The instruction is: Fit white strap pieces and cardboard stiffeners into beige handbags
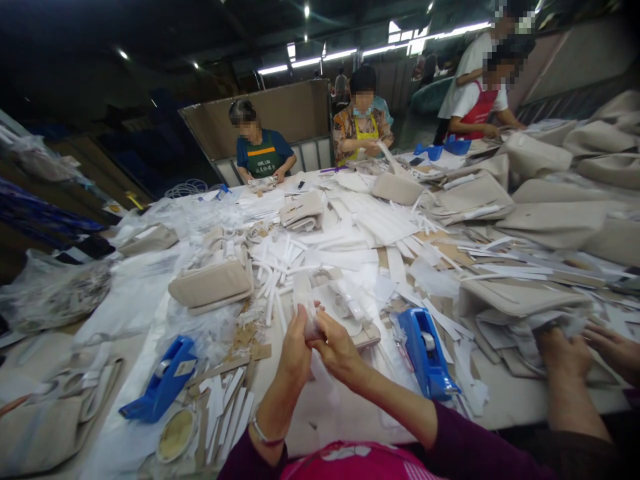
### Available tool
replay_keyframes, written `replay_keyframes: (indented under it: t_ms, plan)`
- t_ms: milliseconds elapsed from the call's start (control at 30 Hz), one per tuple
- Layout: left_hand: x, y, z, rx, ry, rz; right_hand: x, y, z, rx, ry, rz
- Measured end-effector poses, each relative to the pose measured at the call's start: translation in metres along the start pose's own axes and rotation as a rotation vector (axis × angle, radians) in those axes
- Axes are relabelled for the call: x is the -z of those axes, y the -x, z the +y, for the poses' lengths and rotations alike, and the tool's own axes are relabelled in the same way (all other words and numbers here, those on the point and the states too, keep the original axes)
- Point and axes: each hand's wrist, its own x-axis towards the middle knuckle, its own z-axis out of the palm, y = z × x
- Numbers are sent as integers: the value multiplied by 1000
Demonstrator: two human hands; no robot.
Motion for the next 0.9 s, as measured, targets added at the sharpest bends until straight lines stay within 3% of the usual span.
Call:
replay_keyframes:
  t_ms: [67,100,233,300,400,467,567,633,733,767,833,900]
  plan:
    - [3,-2,1,75,58,-86,-1,1,0,127,63,-8]
    - [4,-3,0,58,34,-82,-2,1,0,123,56,-23]
    - [11,-10,-11,-55,-57,76,-3,-1,3,-187,-102,-32]
    - [16,-18,-16,83,65,-10,-3,-1,9,-153,-40,-35]
    - [23,-32,-21,280,189,-192,-2,-1,21,54,145,-90]
    - [25,-38,-27,175,91,-114,-3,-4,27,8,122,-110]
    - [24,-45,-37,-46,-89,61,-8,-10,35,-288,-112,-140]
    - [25,-51,-37,45,-34,18,-10,-12,42,-337,-168,-137]
    - [32,-65,-33,360,157,-171,-12,-13,56,-85,-23,-138]
    - [35,-69,-32,399,178,-193,-13,-13,60,-17,22,-155]
    - [39,-77,-35,310,95,-110,-16,-16,67,-51,48,-183]
    - [41,-81,-41,129,-72,58,-21,-20,71,-257,-1,-183]
